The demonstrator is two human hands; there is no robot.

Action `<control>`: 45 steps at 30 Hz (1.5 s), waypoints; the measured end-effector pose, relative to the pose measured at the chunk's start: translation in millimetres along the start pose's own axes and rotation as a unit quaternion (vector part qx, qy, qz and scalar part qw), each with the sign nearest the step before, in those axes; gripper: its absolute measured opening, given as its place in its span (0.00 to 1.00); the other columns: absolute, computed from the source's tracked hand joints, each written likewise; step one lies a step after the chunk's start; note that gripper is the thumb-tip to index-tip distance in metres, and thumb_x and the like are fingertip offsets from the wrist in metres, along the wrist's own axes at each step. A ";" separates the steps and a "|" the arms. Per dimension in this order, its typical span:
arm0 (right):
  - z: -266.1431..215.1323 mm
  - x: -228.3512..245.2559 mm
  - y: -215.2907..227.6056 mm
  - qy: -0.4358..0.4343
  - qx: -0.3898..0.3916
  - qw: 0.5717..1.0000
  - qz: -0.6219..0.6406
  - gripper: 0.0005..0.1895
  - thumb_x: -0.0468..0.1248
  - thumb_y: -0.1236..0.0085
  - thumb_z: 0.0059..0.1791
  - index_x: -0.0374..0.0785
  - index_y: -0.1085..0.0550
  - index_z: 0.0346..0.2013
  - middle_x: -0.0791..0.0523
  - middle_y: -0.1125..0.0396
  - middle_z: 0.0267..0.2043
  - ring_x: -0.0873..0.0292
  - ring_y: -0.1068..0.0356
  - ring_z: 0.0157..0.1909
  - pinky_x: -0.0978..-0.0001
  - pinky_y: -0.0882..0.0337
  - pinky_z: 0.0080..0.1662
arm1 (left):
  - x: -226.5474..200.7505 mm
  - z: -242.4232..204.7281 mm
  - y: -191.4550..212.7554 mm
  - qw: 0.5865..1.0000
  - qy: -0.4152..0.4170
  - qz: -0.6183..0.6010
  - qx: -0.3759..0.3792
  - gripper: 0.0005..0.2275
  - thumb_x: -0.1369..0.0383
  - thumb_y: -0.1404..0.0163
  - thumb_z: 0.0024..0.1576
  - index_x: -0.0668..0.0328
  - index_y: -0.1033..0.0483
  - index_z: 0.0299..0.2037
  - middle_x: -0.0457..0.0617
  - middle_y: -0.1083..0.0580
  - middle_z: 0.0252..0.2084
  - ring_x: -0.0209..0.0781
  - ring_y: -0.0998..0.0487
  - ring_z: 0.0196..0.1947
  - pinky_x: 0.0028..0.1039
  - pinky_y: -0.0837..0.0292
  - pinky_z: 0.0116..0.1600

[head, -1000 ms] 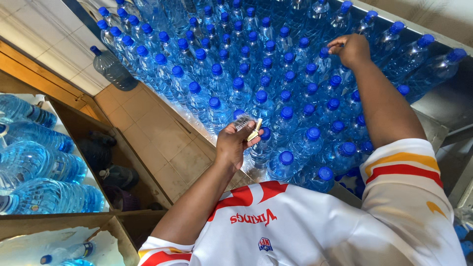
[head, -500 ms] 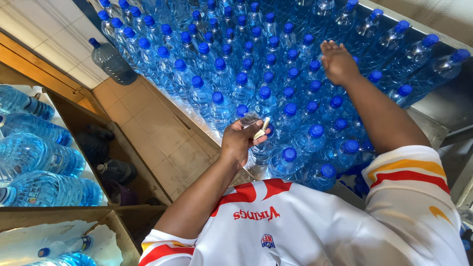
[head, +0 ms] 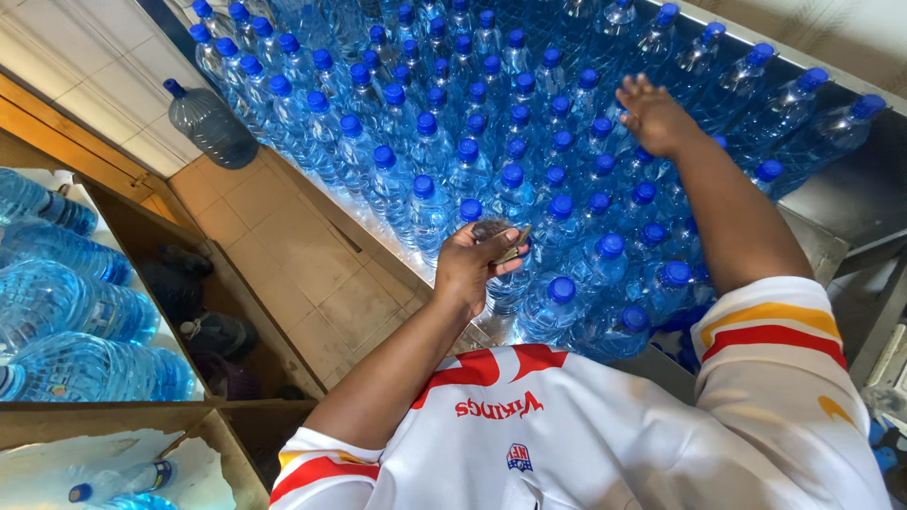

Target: The person applies small stickers to the caps of numerous plastic water bottles arranged on a metal table. The person peels each sticker from a backing sheet and places it on a bottle cap, working systematically across the rows of bottles.

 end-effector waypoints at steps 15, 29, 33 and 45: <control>-169.0 298.9 76.2 0.068 -0.085 0.947 0.303 0.15 0.34 0.18 0.44 0.49 0.14 0.43 0.57 0.21 0.40 0.60 0.20 0.43 0.76 0.20 0.35 | -17.6 0.1 -21.1 0.997 -0.041 -0.003 0.064 0.12 0.75 0.27 0.51 0.66 0.18 0.38 0.57 0.15 0.37 0.53 0.10 0.38 0.41 0.11 0.46; -217.3 311.5 97.2 0.122 -0.205 0.937 0.257 0.07 0.33 0.24 0.48 0.50 0.12 0.37 0.58 0.20 0.45 0.55 0.21 0.45 0.63 0.23 0.43 | -13.0 -11.3 -33.0 0.996 -0.044 0.037 0.075 0.07 0.80 0.36 0.55 0.68 0.17 0.42 0.55 0.15 0.37 0.48 0.10 0.36 0.32 0.10 0.43; -217.9 305.7 106.9 0.150 -0.124 0.939 0.284 0.06 0.33 0.24 0.48 0.49 0.10 0.37 0.56 0.17 0.42 0.54 0.20 0.42 0.62 0.22 0.45 | -6.0 -8.4 -30.7 0.994 -0.047 0.057 0.075 0.08 0.79 0.34 0.54 0.69 0.16 0.43 0.56 0.15 0.37 0.47 0.10 0.35 0.32 0.10 0.43; -210.1 95.1 114.8 -0.134 -0.244 0.923 0.267 0.14 0.32 0.29 0.55 0.50 0.13 0.54 0.52 0.19 0.40 0.59 0.22 0.30 0.73 0.29 0.36 | 5.8 0.6 -33.0 0.995 -0.011 0.014 0.096 0.10 0.77 0.36 0.60 0.71 0.19 0.49 0.60 0.15 0.45 0.50 0.10 0.42 0.34 0.10 0.46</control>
Point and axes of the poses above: each hand's wrist, its own z-axis towards the middle knuckle, its own y-axis out of the back of the hand, x = y × z, the point moved 10 cm from there along z, towards the middle knuckle
